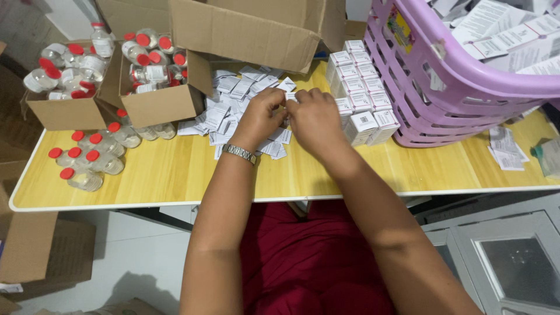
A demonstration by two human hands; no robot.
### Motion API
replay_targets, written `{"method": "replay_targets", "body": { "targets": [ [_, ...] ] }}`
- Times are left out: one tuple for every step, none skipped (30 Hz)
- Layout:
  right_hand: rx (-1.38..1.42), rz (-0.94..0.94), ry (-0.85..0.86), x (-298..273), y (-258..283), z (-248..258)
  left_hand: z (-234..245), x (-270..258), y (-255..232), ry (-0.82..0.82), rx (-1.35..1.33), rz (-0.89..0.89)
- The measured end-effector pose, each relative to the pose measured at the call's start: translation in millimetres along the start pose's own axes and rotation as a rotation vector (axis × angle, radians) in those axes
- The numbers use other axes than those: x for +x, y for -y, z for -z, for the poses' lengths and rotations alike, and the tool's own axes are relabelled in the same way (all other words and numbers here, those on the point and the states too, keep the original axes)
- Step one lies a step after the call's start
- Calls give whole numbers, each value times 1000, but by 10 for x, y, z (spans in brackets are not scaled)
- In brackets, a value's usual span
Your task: The person places small bottles with red caps into white boxes, folds the box flaps, and stacks the completed boxes on the table. The person repeats this process with multiple bottles and boxes.
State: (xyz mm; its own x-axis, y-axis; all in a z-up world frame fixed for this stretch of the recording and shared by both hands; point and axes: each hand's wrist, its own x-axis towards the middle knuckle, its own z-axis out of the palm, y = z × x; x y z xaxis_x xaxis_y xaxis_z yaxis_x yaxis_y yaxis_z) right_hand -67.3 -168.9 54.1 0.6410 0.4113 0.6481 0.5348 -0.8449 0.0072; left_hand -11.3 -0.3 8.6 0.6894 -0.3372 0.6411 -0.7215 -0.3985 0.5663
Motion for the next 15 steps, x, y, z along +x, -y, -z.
{"method": "replay_targets", "body": {
  "targets": [
    [-19,-15,17,-9,19,-28,-3,8,-21,-12,14,-57],
    [-36,-27,32,-14,38,-61,8,14,-39,6,12,-27],
    [-54,-39,47,-21,41,-86,23,16,-56,23,9,3],
    [49,-65,-20,-24,30,-103,38,15,-70,42,8,34],
    [151,-91,-86,-26,7,-111,47,9,-85,40,-15,59],
    [253,-116,-156,-28,-28,-109,51,4,-95,38,-37,82],
    [278,-140,-236,-47,-75,-88,50,-1,-102,36,-59,106],
    [298,-161,-321,-62,-147,-48,34,19,-104,18,-44,118],
    [319,-180,-407,-69,-218,-12,0,42,-102,-1,-30,129],
    [373,-212,-506,-65,-290,16,-45,66,-90,-18,-19,146],
    [427,-244,-606,-45,-368,35,-95,122,-62,-35,19,129],
    [482,-277,-702,-48,-423,44,-163,176,-35,-51,55,117],
    [502,-289,-733,-60,-470,49,-236,233,-8,-67,92,105],
    [523,-302,-760,-77,-512,52,-322,287,9,-84,86,103],
    [545,-314,-788,-89,-543,47,-415,348,17,-102,81,101]
  ]
}}
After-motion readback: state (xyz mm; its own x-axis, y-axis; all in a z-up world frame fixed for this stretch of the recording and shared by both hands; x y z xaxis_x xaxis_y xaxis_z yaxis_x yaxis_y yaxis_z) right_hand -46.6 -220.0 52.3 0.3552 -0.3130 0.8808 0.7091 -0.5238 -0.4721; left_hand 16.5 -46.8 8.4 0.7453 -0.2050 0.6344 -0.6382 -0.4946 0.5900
